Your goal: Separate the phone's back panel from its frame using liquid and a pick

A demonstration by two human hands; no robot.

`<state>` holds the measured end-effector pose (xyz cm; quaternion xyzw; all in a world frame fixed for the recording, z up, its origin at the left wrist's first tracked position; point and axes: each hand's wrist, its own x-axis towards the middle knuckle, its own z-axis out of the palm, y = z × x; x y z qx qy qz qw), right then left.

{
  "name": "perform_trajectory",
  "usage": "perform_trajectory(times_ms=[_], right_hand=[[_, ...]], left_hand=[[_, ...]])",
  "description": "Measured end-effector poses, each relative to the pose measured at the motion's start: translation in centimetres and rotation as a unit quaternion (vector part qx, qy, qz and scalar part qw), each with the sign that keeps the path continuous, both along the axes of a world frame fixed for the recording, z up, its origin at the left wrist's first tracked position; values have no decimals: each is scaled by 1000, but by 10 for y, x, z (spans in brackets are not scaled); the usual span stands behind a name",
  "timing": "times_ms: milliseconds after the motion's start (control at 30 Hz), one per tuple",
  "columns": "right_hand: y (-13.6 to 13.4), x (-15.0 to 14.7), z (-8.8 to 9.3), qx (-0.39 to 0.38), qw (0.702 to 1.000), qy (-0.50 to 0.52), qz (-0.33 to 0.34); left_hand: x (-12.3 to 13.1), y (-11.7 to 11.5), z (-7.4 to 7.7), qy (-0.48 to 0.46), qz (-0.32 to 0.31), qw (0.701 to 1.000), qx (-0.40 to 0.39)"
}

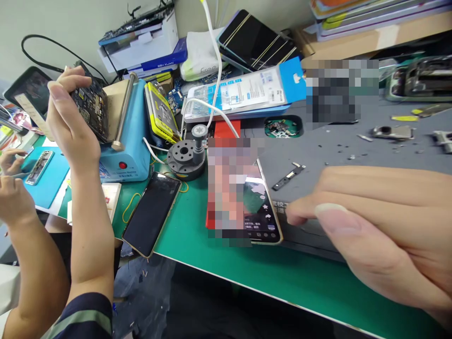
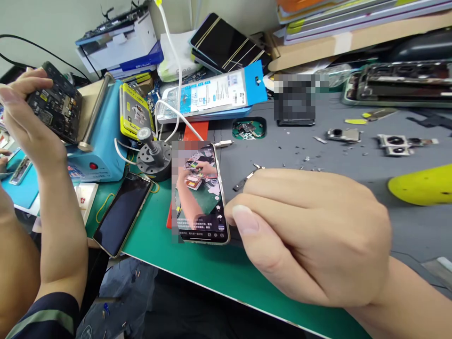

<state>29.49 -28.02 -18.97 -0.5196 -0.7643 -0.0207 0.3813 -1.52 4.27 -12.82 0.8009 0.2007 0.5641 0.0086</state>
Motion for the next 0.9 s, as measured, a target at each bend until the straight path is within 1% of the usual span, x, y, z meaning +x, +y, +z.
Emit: perform_trajectory(times_ms=[133,267,367,433,533,767,900], right_hand=[[-2,1,1,-15,1000,-5,-7],[-1,3,-1,5,1000,3,12],[0,4,-3,1,1000,3,6],[0,5,-4,1,1000,7,4],[0,6,-5,7,1000,10,19],[1,6,-5,13,1000,6,22],[-2,6,-6,12,1000,17,13]], left_hand=[[-2,3,0,15,2,1000,3],[-3,2,1,14,3,1000,-4],[-3,2,1,12,4,1000,-11],[-3,3,0,8,1,1000,-5],[-2,4,0,5,-2,1000,6],[9,-11,2,-31,3,999,-18],[5,-7,1,-13,2,1000,-18]])
